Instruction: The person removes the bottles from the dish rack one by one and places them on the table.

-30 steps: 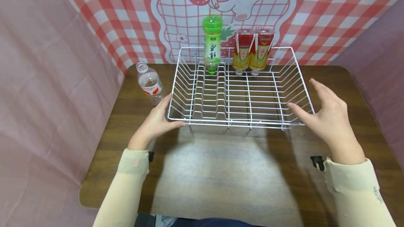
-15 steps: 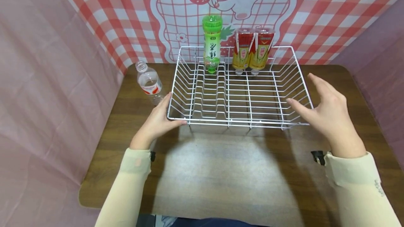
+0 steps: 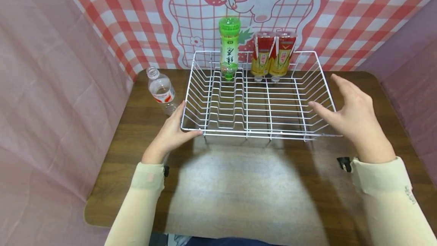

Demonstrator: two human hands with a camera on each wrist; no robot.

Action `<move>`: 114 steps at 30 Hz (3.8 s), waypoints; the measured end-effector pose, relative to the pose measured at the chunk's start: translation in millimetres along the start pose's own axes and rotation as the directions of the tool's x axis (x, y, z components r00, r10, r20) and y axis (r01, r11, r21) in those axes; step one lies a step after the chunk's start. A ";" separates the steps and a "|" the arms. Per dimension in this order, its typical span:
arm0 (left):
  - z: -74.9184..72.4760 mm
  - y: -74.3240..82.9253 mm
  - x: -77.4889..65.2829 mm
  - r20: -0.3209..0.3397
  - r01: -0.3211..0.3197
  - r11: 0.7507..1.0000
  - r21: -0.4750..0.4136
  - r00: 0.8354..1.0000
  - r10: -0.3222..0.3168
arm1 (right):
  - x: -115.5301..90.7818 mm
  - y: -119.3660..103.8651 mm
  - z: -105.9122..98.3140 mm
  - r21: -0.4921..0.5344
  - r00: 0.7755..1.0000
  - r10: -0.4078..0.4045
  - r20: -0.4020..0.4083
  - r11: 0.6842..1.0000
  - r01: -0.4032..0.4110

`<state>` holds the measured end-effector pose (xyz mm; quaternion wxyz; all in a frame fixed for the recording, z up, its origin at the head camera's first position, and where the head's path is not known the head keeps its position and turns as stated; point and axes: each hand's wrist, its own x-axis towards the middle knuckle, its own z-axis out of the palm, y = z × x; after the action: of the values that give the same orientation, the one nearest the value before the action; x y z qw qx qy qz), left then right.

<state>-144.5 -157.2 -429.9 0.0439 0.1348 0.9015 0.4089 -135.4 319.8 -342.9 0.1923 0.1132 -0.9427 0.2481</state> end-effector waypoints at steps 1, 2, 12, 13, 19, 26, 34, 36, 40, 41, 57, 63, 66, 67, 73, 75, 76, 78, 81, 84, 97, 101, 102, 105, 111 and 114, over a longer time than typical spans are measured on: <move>0.3 0.3 -0.3 0.003 0.006 1.000 -0.001 1.000 -0.006 | 1.4 -0.1 -0.3 -0.002 1.000 -0.003 0.000 1.000 0.003; 0.4 0.7 -0.5 0.007 0.014 1.000 -0.002 1.000 -0.014 | 2.7 -0.1 -0.6 -0.005 1.000 -0.004 0.001 1.000 0.004; 0.1 0.6 -1.6 0.011 0.021 1.000 0.006 1.000 -0.021 | 14.4 -3.7 -6.5 -0.016 0.998 0.012 0.054 1.000 -0.011; 0.2 0.6 -1.6 0.012 0.022 1.000 0.004 1.000 -0.022 | 15.4 -4.4 -7.1 -0.019 0.998 0.012 0.058 1.000 -0.011; 0.5 1.2 -1.6 0.020 0.028 1.000 -0.003 0.999 -0.028 | 21.8 -8.6 -10.1 -0.029 0.998 0.007 0.066 1.000 -0.005; 0.4 2.1 -1.4 0.022 0.035 0.999 0.002 0.999 -0.035 | 30.7 -12.4 -13.3 -0.047 0.997 -0.004 0.074 0.999 0.007; 0.9 1.4 -1.4 0.017 0.036 0.999 0.002 0.999 -0.036 | 38.4 -16.9 -15.5 -0.044 0.997 0.001 0.083 0.999 0.002; 1.1 0.9 -1.4 0.015 0.031 1.000 0.001 0.999 -0.031 | 40.3 -17.5 -15.4 -0.049 0.996 -0.003 0.086 0.999 0.008; 1.4 0.2 -1.2 0.009 0.024 1.000 0.000 1.000 -0.024 | 43.6 -18.1 -15.7 -0.062 0.995 -0.005 0.100 0.998 0.011; 1.4 0.1 -1.1 0.008 0.023 1.000 -0.001 1.000 -0.023 | 44.5 -18.3 -15.9 -0.062 0.995 -0.007 0.100 0.998 0.014; 1.2 -0.5 -2.0 0.018 0.033 0.999 -0.009 0.999 -0.033 | 58.7 -14.8 -13.5 -0.057 0.990 0.024 0.136 0.998 -0.017; 2.9 -3.5 -2.0 0.014 0.036 0.999 -0.016 0.999 -0.036 | 65.5 -13.9 -9.7 -0.057 0.988 0.024 0.149 0.998 -0.015; 3.0 -4.4 -2.0 0.010 0.034 0.999 -0.017 0.999 -0.034 | 69.7 -13.3 -6.9 -0.063 0.988 0.023 0.151 0.998 -0.014; 3.1 -4.7 -1.9 0.008 0.032 0.999 -0.016 0.999 -0.032 | 70.9 -13.3 -6.2 -0.064 0.987 0.027 0.157 0.998 -0.017; 2.1 -2.4 -2.2 0.011 0.031 0.999 -0.022 0.999 -0.031 | 76.0 -13.3 -2.6 -0.060 0.981 0.044 0.187 0.998 -0.033; 1.7 -1.4 -2.5 0.010 0.031 0.999 -0.029 0.999 -0.031 | 77.9 -12.6 -1.9 -0.057 0.981 0.045 0.187 0.998 -0.035; 1.5 -1.1 -2.5 0.009 0.030 0.999 -0.030 1.000 -0.030 | 79.1 -12.3 -1.6 -0.058 0.981 0.048 0.187 0.998 -0.038; 1.3 -0.6 -2.5 0.006 0.029 0.999 -0.032 1.000 -0.029 | 81.7 -11.6 -1.2 -0.061 0.980 0.056 0.192 0.997 -0.045; 1.3 -1.0 -2.0 0.004 0.027 0.999 -0.027 1.000 -0.027 | 85.4 -10.9 -1.2 -0.067 0.974 0.081 0.209 0.995 -0.068; 1.8 -1.2 -1.8 0.004 0.026 0.999 -0.026 1.000 -0.026 | 88.0 -10.2 -0.6 -0.075 0.969 0.104 0.225 0.993 -0.090; 3.7 -2.2 -1.3 -0.011 0.012 0.999 -0.045 1.000 -0.012 | 97.3 -2.7 10.8 -0.051 0.969 0.109 0.223 0.994 -0.100; 3.7 -2.0 -1.5 -0.011 0.007 0.999 -0.046 1.000 -0.007 | 97.3 -1.7 13.8 -0.049 0.966 0.123 0.227 0.992 -0.115; 3.5 -1.7 -1.6 -0.012 0.007 0.999 -0.047 1.000 -0.007 | 97.5 -1.7 14.2 -0.049 0.965 0.125 0.229 0.992 -0.117; 3.1 -1.0 -2.0 -0.012 0.009 0.999 -0.043 1.000 -0.010 | 99.0 -1.8 14.7 -0.052 0.961 0.139 0.238 0.990 -0.130; 2.0 -0.6 -2.5 -0.008 0.025 0.999 -0.038 1.000 -0.026 | 104.7 -1.3 16.0 -0.046 0.957 0.150 0.250 0.989 -0.143; 1.9 -0.3 -2.4 -0.008 0.028 0.999 -0.032 1.000 -0.028 | 107.6 -0.9 16.7 -0.040 0.952 0.155 0.265 0.988 -0.149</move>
<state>-141.9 -156.7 -431.5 0.0481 0.1198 0.8968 0.4232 -237.1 297.8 -310.8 0.0450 0.0709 -0.9683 0.2352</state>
